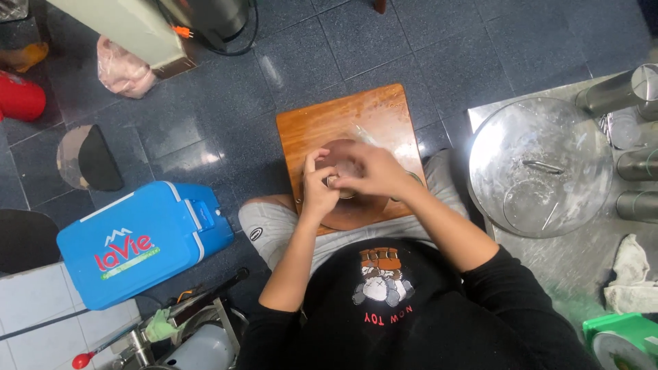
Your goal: A person is manually pressing ground meat into a circular metal mold on a wooden board and placing paper discs on the portions.
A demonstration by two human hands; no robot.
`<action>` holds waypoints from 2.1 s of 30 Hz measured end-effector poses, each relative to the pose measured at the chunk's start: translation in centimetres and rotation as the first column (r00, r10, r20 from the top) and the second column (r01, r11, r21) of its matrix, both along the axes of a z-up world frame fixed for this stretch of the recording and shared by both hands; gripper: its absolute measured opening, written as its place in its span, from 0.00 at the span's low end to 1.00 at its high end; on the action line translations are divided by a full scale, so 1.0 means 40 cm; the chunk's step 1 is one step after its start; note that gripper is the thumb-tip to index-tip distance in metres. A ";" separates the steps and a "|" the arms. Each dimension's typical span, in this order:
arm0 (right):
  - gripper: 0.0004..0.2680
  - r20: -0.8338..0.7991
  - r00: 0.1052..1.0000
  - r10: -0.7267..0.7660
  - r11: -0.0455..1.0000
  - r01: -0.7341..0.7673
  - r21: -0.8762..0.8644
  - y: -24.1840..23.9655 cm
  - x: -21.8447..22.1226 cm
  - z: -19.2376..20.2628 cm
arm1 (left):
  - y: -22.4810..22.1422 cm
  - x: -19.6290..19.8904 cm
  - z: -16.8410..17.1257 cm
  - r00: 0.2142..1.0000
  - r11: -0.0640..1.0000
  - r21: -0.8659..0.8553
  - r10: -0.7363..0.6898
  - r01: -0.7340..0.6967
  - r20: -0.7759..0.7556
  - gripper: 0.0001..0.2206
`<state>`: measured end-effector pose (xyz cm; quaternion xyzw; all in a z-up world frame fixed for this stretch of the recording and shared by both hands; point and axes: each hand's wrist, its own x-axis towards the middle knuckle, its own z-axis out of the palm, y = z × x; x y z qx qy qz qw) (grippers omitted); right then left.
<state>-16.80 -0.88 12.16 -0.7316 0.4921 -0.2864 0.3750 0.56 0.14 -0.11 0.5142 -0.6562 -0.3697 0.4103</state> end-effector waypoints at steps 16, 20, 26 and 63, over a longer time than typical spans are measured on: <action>0.06 0.333 0.872 -0.360 0.840 0.148 0.522 -0.015 0.005 -0.283 | 0.015 0.021 0.043 0.998 0.990 -0.131 -0.047 0.042 -0.035 0.08; 0.07 0.384 0.827 -0.412 0.800 0.126 0.587 -0.002 0.013 -0.270 | 0.022 0.028 0.048 0.999 0.984 -0.176 -0.041 0.035 -0.031 0.12; 0.07 0.227 0.938 -0.262 0.902 0.155 0.402 0.028 0.025 -0.184 | 0.052 0.032 0.057 1.000 0.924 -0.381 0.014 -0.012 0.002 0.12; 0.08 0.013 0.989 -0.146 0.630 0.103 -0.770 0.072 0.005 -0.327 | 0.027 0.048 0.058 0.948 0.855 -0.452 -0.127 0.254 0.292 0.04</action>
